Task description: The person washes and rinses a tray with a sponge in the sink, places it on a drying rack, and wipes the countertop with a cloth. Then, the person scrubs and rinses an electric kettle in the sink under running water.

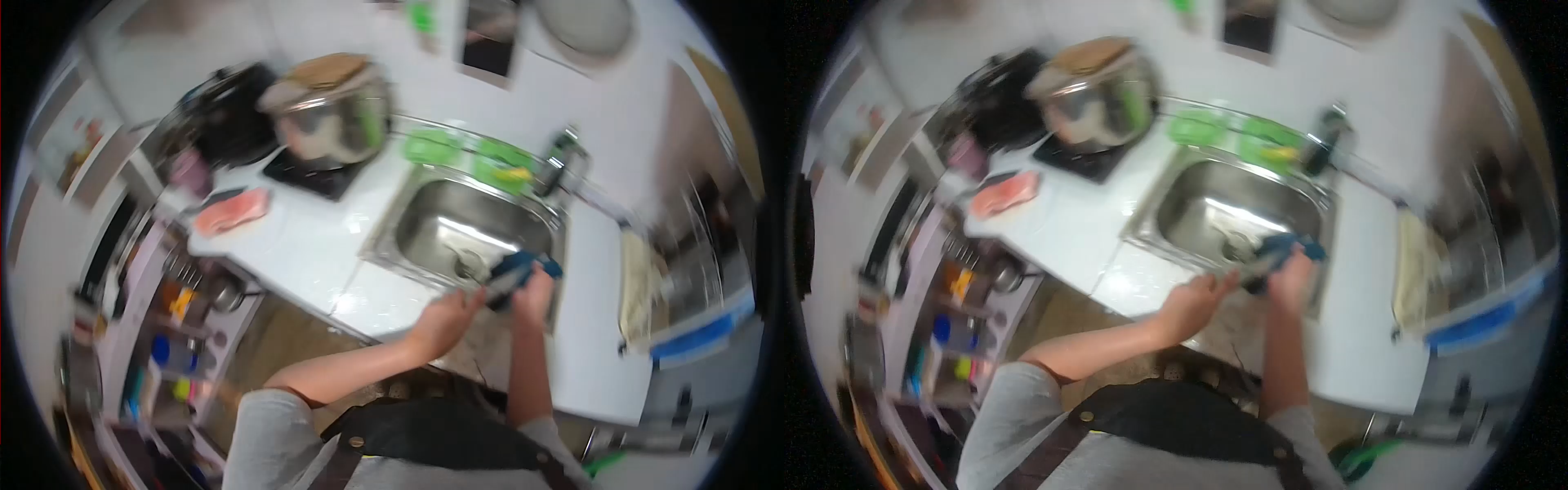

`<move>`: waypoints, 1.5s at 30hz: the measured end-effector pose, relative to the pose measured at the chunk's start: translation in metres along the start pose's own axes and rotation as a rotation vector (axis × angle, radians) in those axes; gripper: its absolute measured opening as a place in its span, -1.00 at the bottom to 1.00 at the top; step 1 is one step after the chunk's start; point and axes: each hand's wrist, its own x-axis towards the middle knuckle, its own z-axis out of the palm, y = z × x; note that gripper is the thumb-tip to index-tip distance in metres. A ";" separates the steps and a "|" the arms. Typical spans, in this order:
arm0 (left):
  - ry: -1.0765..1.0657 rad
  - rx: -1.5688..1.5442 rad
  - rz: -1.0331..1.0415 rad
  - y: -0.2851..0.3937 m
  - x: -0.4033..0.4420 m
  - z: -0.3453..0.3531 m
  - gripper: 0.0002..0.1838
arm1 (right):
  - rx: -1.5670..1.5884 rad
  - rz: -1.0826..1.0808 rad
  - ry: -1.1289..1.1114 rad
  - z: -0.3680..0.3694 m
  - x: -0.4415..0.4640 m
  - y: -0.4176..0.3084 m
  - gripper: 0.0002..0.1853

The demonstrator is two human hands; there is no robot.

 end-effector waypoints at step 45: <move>0.901 0.012 -0.520 -0.666 -0.176 -0.439 -0.60 | -2.009 -0.458 -0.697 0.238 -0.195 0.268 -0.39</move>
